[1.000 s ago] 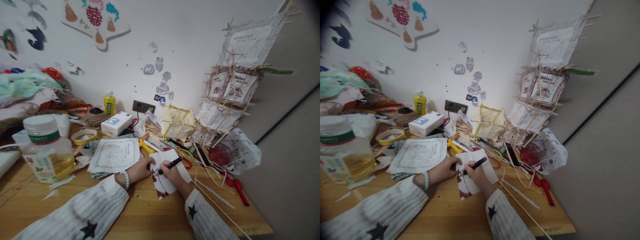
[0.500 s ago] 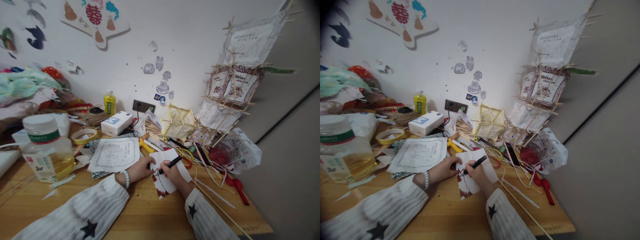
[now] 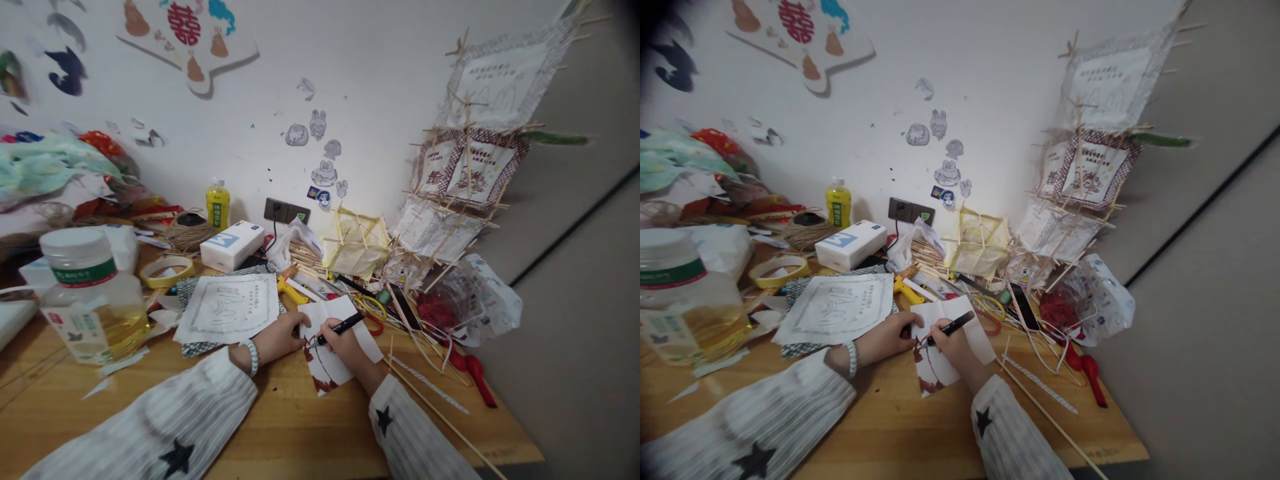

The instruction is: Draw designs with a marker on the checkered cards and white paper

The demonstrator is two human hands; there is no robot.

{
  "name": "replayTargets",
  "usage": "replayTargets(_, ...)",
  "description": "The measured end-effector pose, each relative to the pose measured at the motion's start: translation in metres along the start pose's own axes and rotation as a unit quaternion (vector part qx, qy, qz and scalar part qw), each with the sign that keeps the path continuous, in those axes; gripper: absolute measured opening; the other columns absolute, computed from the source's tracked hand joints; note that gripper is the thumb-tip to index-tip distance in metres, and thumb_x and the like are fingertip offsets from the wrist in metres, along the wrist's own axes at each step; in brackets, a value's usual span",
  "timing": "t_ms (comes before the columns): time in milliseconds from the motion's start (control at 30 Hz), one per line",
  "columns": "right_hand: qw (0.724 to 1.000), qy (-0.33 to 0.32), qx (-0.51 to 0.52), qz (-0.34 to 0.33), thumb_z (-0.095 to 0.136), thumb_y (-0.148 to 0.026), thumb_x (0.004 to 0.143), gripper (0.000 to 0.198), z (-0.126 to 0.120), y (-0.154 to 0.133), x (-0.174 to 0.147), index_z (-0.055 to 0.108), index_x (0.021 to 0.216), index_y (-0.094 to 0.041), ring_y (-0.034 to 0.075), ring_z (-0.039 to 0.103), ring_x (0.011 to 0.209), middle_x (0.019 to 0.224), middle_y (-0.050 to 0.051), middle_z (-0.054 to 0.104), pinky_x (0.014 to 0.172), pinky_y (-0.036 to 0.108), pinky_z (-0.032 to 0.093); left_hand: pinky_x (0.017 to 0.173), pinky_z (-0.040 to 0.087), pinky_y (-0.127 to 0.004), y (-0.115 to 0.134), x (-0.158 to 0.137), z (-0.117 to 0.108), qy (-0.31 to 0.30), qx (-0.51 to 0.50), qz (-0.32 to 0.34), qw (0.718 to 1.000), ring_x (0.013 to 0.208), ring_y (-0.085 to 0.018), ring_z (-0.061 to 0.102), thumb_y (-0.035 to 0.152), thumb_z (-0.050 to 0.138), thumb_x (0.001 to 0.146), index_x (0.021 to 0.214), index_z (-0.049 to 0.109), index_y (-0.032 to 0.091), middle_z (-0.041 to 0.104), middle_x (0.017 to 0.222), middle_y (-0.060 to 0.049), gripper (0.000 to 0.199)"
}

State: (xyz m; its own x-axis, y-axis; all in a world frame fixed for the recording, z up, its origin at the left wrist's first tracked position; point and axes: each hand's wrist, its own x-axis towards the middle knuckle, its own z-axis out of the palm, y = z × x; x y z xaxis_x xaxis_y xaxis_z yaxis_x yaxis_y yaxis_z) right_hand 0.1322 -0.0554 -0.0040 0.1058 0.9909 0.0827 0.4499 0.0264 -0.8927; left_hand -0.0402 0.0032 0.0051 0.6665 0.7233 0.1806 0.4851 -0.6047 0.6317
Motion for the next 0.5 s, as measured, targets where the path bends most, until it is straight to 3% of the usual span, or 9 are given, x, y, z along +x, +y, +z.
replayTargets(500,1.0,0.009,0.001,0.005,0.045,-0.026,0.076,0.021,-0.0008,0.0005,0.0008,0.05,0.057,-0.019,0.008,0.036,0.041,0.042,-0.007,0.039,0.04,0.021,0.024,0.066,0.044,-0.024,0.0023,-0.0003,-0.0015,-0.004,-0.005,-0.002,1.0,0.071,-0.016,0.058,0.015,0.062,0.067,0.098,0.062,0.015,0.064,0.081,-0.003,0.031)
